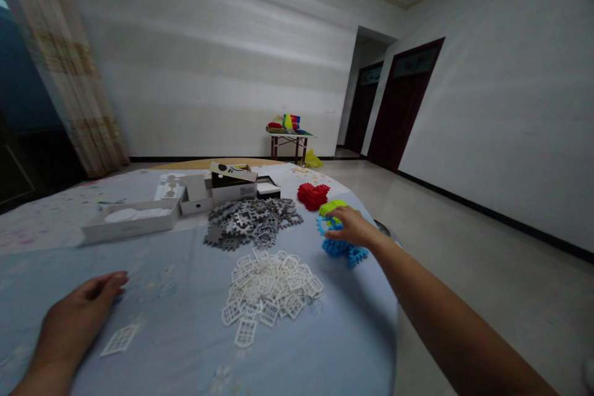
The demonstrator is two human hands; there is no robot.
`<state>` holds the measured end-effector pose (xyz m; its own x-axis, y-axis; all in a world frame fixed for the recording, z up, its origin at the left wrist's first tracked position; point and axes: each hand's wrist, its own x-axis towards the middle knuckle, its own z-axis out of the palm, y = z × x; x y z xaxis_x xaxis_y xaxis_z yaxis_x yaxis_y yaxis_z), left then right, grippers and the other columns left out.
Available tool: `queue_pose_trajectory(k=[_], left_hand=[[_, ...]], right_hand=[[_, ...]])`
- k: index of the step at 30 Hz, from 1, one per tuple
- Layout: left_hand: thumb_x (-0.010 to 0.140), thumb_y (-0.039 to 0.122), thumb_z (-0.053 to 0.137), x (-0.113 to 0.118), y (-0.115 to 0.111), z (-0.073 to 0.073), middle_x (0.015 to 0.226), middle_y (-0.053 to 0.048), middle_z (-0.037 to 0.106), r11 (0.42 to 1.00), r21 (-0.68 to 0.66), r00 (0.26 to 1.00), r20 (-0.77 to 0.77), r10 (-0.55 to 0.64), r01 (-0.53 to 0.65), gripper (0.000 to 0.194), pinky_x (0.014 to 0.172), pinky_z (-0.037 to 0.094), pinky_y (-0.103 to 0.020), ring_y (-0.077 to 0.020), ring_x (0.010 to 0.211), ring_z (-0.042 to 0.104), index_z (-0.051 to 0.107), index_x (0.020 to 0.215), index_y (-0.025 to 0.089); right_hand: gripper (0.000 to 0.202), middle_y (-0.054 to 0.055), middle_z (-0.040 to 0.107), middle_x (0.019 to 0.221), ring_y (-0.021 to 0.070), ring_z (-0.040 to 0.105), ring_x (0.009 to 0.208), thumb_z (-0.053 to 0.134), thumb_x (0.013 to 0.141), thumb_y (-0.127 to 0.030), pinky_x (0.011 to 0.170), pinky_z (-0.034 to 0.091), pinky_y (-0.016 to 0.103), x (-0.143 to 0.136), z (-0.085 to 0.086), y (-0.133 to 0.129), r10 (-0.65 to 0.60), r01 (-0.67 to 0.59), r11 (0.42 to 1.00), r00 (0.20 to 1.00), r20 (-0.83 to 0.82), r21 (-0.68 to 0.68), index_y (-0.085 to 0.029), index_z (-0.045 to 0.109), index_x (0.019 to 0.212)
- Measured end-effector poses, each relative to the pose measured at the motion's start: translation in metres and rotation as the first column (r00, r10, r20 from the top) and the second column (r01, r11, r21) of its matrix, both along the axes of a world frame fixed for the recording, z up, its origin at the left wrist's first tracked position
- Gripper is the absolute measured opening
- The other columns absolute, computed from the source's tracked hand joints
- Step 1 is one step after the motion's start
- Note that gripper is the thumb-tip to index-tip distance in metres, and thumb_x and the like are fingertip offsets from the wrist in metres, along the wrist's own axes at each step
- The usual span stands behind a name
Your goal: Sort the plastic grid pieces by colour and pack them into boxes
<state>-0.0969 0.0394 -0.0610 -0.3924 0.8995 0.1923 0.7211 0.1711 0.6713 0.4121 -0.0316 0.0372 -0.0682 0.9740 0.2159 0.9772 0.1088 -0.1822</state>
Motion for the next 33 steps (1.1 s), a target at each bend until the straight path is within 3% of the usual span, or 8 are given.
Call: queue_pose_trajectory(k=[3,7,11,14,19,24,28,33], left_hand=[[0.067,0.058,0.047,-0.001,0.001,0.0,0.067,0.005,0.069,1.0,-0.015,1.0,0.009,0.006,-0.006,0.034,0.075,0.046,-0.034,-0.0233,0.076,0.063,0.062,0.079,0.03],[0.066,0.058,0.048,0.001,-0.001,0.003,0.067,0.005,0.07,1.0,0.002,1.0,0.01,0.014,-0.014,0.033,0.075,0.047,-0.036,-0.0244,0.077,0.063,0.063,0.076,0.03],[0.065,0.057,0.049,0.004,-0.003,0.005,0.064,0.004,0.069,0.999,0.024,0.999,0.035,0.022,-0.023,0.032,0.075,0.047,-0.037,-0.025,0.075,0.063,0.063,0.075,0.029],[0.063,0.053,0.052,0.009,-0.008,0.01,0.064,0.001,0.069,0.999,0.036,0.997,0.075,-0.004,0.001,0.034,0.077,0.046,-0.038,-0.0258,0.075,0.064,0.064,0.077,0.025],[0.058,0.048,0.06,0.02,-0.02,0.014,0.063,-0.003,0.068,0.988,0.149,0.964,0.258,-0.067,0.029,0.035,0.072,0.048,-0.036,-0.0244,0.067,0.064,0.065,0.076,0.018],[0.06,0.048,0.057,0.018,-0.018,0.004,0.073,-0.006,0.069,0.979,0.204,0.941,0.334,-0.049,-0.022,0.038,0.067,0.05,-0.032,-0.0199,0.066,0.064,0.066,0.08,0.016],[0.063,0.051,0.056,0.011,-0.014,-0.002,0.085,-0.01,0.07,0.97,0.232,0.907,0.419,-0.037,-0.067,0.044,0.066,0.051,-0.03,-0.0191,0.071,0.065,0.065,0.085,0.014],[0.063,0.053,0.055,0.008,-0.012,-0.003,0.09,-0.012,0.069,0.962,0.243,0.865,0.502,-0.017,-0.122,0.048,0.062,0.052,-0.03,-0.0189,0.072,0.064,0.065,0.088,0.013]], right_hand=[[0.048,0.009,0.057,0.119,0.0272,0.046,0.112,0.064,0.071,-0.039,0.092,0.033,0.039,0.029,-0.001,0.004,-0.108,0.112,0.991,0.993,0.053,-0.073,-0.023,0.057,0.116],[0.051,0.01,0.056,0.121,0.028,0.046,0.115,0.068,0.069,-0.037,0.094,0.033,0.04,0.043,-0.004,0.005,-0.124,0.129,0.988,0.991,0.05,-0.089,-0.022,0.057,0.117],[0.054,0.011,0.054,0.124,0.0271,0.045,0.117,0.065,0.071,-0.04,0.095,0.033,0.039,0.039,-0.002,0.004,-0.119,0.12,0.991,0.992,0.032,-0.064,-0.021,0.054,0.12],[0.047,0.01,0.055,0.123,0.0258,0.044,0.117,0.061,0.075,-0.039,0.096,0.033,0.039,0.017,0.0,0.004,-0.042,0.043,0.999,0.999,-0.018,0.02,-0.02,0.055,0.118],[0.036,0.009,0.06,0.113,0.0235,0.049,0.11,0.06,0.078,-0.034,0.093,0.036,0.038,-0.062,-0.013,0.006,0.263,-0.251,0.962,0.959,-0.107,0.112,-0.021,0.059,0.112],[0.032,0.008,0.061,0.112,0.023,0.049,0.109,0.06,0.079,-0.032,0.093,0.034,0.039,-0.168,-0.031,-0.002,0.563,-0.561,0.825,0.804,-0.189,0.071,-0.021,0.06,0.109],[0.032,0.007,0.061,0.112,0.0228,0.049,0.108,0.057,0.08,-0.032,0.091,0.036,0.039,-0.244,-0.037,-0.008,0.686,-0.701,0.713,0.7,-0.199,-0.008,-0.022,0.059,0.111],[0.036,0.006,0.059,0.117,0.0246,0.051,0.105,0.054,0.08,-0.033,0.086,0.042,0.039,-0.311,-0.051,-0.003,0.688,-0.701,0.706,0.713,-0.133,-0.102,-0.023,0.057,0.114]])
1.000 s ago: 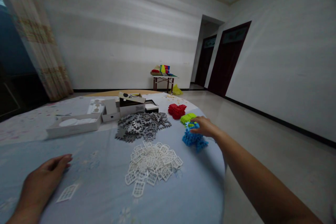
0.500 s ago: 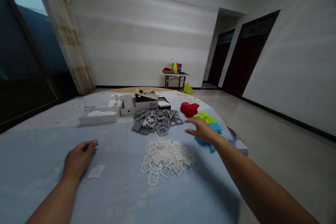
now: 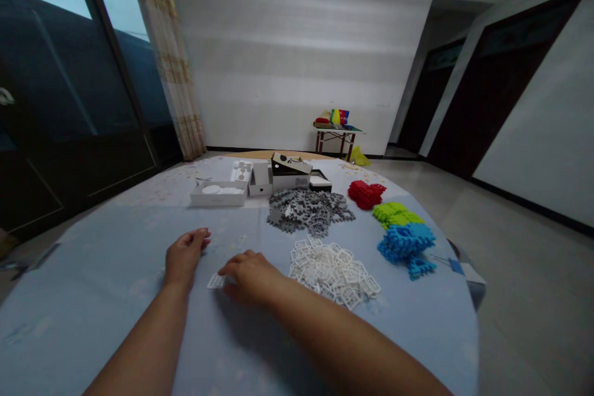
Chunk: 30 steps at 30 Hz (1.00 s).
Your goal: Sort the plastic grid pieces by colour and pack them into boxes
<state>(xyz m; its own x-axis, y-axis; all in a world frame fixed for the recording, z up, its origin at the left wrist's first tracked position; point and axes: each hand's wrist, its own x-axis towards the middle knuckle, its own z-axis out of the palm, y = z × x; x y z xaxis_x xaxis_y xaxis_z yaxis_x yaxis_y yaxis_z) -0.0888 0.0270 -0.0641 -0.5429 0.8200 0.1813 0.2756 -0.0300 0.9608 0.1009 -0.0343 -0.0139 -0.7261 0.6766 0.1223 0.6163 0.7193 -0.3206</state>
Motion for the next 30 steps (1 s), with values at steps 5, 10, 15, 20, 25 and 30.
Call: queue_pose_trajectory(k=[5,10,15,20,25,30], left_hand=[[0.06,0.053,0.057,-0.001,0.002,-0.001,0.089,-0.011,0.069,1.0,0.006,1.0,0.026,0.001,-0.001,0.047,0.064,0.052,-0.031,-0.02,0.074,0.064,0.065,0.085,0.013],[0.061,0.052,0.058,-0.001,0.003,-0.001,0.089,-0.009,0.069,1.0,-0.005,1.0,0.025,-0.012,0.012,0.044,0.065,0.052,-0.031,-0.0197,0.075,0.064,0.065,0.085,0.015],[0.062,0.051,0.059,-0.001,0.0,0.003,0.086,-0.009,0.069,0.999,-0.037,1.0,-0.01,-0.018,0.017,0.041,0.067,0.052,-0.032,-0.0209,0.076,0.064,0.065,0.083,0.016],[0.065,0.05,0.056,0.001,-0.001,0.003,0.09,-0.008,0.069,0.998,-0.058,0.999,-0.032,-0.039,0.037,0.041,0.07,0.051,-0.031,-0.0197,0.078,0.065,0.064,0.087,0.017],[0.065,0.051,0.054,0.003,-0.002,0.005,0.091,-0.008,0.068,0.994,-0.095,0.995,-0.077,-0.06,0.053,0.042,0.073,0.051,-0.033,-0.0203,0.079,0.064,0.064,0.087,0.017],[0.065,0.05,0.053,0.005,-0.006,0.009,0.089,-0.008,0.069,0.994,-0.093,0.993,-0.101,-0.065,0.055,0.042,0.074,0.051,-0.035,-0.0214,0.077,0.064,0.064,0.088,0.016]], right_hand=[[0.03,0.008,0.061,0.111,0.0277,0.053,0.098,0.051,0.08,-0.03,0.079,0.045,0.043,-0.027,-0.015,0.007,0.016,-0.021,0.998,0.996,0.088,0.053,-0.023,0.059,0.108],[0.028,0.008,0.061,0.107,0.0258,0.054,0.096,0.049,0.081,-0.029,0.077,0.046,0.039,-0.023,-0.016,0.005,0.036,-0.043,0.997,0.992,0.123,0.059,-0.025,0.062,0.105],[0.048,0.009,0.06,0.107,0.0244,0.055,0.096,0.06,0.073,-0.036,0.081,0.045,0.035,0.013,-0.004,0.0,0.056,-0.058,0.998,0.996,0.072,0.026,-0.022,0.054,0.119],[0.043,0.01,0.06,0.107,0.0221,0.053,0.101,0.059,0.073,-0.025,0.087,0.042,0.033,0.079,0.014,-0.001,-0.033,0.039,0.997,0.995,-0.099,0.067,-0.018,0.057,0.115],[0.032,0.01,0.06,0.106,0.0197,0.053,0.102,0.057,0.077,-0.023,0.09,0.04,0.033,0.135,0.025,0.001,-0.14,0.167,0.982,0.958,-0.252,0.088,-0.018,0.06,0.109],[0.028,0.009,0.061,0.106,0.0192,0.054,0.101,0.057,0.079,-0.026,0.09,0.04,0.034,0.167,0.022,0.01,-0.227,0.272,0.959,0.901,-0.37,0.075,-0.018,0.062,0.105]])
